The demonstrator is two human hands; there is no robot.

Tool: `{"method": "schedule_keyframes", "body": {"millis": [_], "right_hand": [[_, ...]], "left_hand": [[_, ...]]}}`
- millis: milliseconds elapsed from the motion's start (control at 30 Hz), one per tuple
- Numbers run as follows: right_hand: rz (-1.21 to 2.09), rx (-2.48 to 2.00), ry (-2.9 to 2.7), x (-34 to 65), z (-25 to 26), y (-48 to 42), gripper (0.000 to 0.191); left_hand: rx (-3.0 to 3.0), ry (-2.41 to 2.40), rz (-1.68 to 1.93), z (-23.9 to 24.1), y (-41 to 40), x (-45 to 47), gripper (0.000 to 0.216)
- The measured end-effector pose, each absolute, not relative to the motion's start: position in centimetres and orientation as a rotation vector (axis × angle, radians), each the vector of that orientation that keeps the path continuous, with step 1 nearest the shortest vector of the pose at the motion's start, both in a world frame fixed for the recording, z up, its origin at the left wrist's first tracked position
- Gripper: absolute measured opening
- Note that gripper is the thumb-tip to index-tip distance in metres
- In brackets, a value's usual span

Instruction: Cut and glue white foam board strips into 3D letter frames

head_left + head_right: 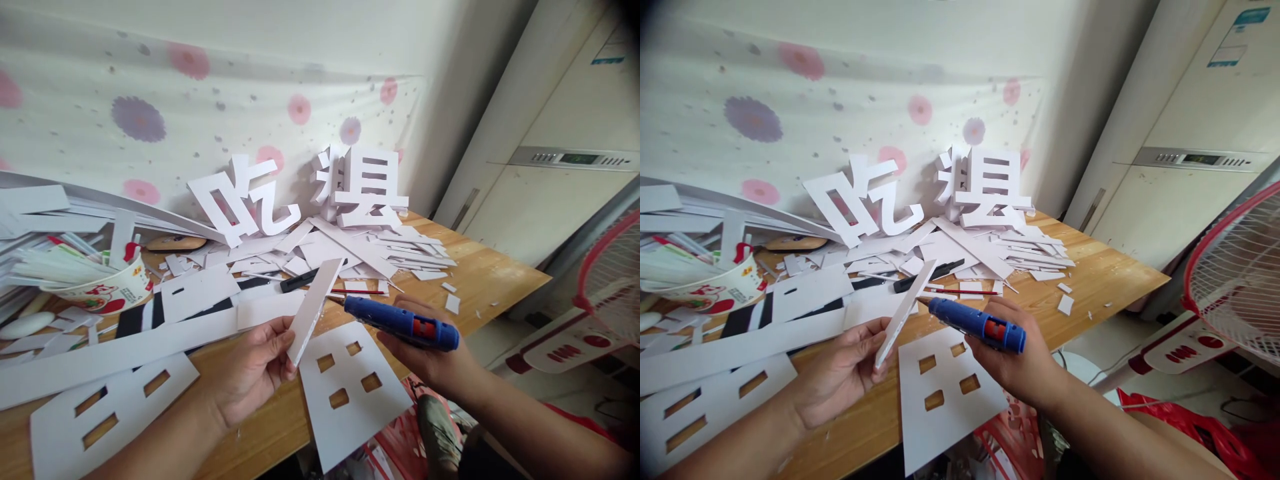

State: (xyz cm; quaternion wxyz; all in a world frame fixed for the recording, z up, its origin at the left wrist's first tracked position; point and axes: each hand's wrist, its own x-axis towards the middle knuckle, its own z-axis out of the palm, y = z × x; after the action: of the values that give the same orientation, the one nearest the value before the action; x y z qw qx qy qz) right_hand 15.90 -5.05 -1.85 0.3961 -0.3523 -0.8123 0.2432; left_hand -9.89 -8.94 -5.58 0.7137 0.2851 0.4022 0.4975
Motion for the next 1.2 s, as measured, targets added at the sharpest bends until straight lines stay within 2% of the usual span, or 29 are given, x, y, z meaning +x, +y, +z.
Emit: {"method": "schedule_keyframes", "body": {"millis": [133,433,933,1200], "right_hand": [[0.568,-0.889,-2.040,15.93,-1.71,-4.90,0.016],[0.522,-0.892,-1.991,16.19,-1.34,-4.69,0.020],[0.489,-0.933,-1.988,16.42,-1.23,-4.50,0.016],[0.471,-0.972,-1.923,16.71,-1.75,-4.35,0.022]], "left_hand": [[0.656,0.885,1.093,-5.62,-8.93,-9.92,0.028],[0.664,0.886,1.085,-5.57,-8.99,-9.96,0.028],[0.696,0.895,1.063,-5.62,-8.98,-10.02,0.028],[0.710,0.904,1.054,-5.50,-9.04,-10.08,0.029]]}}
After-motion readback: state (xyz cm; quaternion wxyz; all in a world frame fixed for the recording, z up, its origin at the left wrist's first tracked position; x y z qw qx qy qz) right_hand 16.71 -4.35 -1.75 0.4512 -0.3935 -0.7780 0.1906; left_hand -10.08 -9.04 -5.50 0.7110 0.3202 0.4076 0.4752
